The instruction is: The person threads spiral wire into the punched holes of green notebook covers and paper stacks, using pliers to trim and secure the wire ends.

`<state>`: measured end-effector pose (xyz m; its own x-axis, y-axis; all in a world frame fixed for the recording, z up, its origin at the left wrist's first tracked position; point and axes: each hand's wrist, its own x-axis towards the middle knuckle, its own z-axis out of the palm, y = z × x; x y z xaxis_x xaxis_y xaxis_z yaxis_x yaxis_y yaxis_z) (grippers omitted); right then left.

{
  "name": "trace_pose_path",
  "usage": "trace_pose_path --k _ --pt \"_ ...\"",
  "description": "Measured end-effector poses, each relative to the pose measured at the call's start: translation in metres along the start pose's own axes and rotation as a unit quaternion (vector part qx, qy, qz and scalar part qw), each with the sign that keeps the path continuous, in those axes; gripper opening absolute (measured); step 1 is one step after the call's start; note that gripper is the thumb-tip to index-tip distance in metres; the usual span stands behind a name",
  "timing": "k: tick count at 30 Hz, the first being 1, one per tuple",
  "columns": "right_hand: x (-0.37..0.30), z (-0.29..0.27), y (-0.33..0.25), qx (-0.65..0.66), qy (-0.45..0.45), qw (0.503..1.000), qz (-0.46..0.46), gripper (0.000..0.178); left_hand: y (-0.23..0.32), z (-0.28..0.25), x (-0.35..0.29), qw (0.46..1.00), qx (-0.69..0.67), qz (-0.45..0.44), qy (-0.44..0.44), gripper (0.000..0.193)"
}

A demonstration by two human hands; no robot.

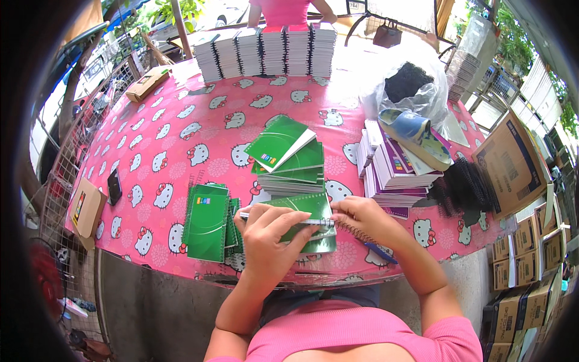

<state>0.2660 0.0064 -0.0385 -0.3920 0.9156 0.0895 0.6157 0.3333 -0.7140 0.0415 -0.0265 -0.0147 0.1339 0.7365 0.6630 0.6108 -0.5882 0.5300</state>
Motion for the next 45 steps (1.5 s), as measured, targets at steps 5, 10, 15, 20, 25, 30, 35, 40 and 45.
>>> trace_pose_path --k 5,10,15,20,25,30,35,40,45 --pt "-0.023 -0.086 -0.048 -0.094 0.308 0.947 0.002 0.039 -0.001 -0.013 0.005 1.000 -0.016 0.006 0.022 0.024" --pt "-0.011 -0.161 0.003 -0.371 0.187 0.891 0.184 0.055 -0.007 0.000 0.006 0.999 0.014 -0.001 -0.038 0.030" --pt "-0.012 -0.184 0.004 -0.303 0.165 0.923 0.170 0.047 -0.011 0.001 0.006 0.999 0.013 0.009 -0.032 0.031" --pt "-0.026 -0.128 -0.023 0.018 0.364 0.929 0.055 0.035 -0.010 0.001 0.009 0.998 -0.014 0.007 -0.063 0.029" --pt "-0.015 -0.060 -0.002 0.064 0.094 0.985 -0.132 0.043 -0.008 0.004 0.012 0.998 -0.040 0.005 -0.054 0.030" --pt "-0.006 -0.042 -0.015 0.259 0.064 0.960 -0.089 0.027 -0.016 0.004 0.009 0.995 -0.059 0.008 -0.075 0.028" --pt "0.002 -0.039 0.010 0.092 0.090 0.985 -0.114 0.031 -0.009 -0.001 0.014 0.992 -0.081 -0.035 -0.096 0.038" --pt "0.017 -0.037 -0.011 0.205 0.072 0.972 -0.090 0.031 -0.019 -0.002 0.009 0.997 -0.063 0.009 -0.054 0.045" --pt "0.021 -0.040 -0.017 0.137 0.085 0.983 -0.092 0.034 -0.027 -0.010 0.001 0.998 -0.056 -0.036 -0.013 0.045"
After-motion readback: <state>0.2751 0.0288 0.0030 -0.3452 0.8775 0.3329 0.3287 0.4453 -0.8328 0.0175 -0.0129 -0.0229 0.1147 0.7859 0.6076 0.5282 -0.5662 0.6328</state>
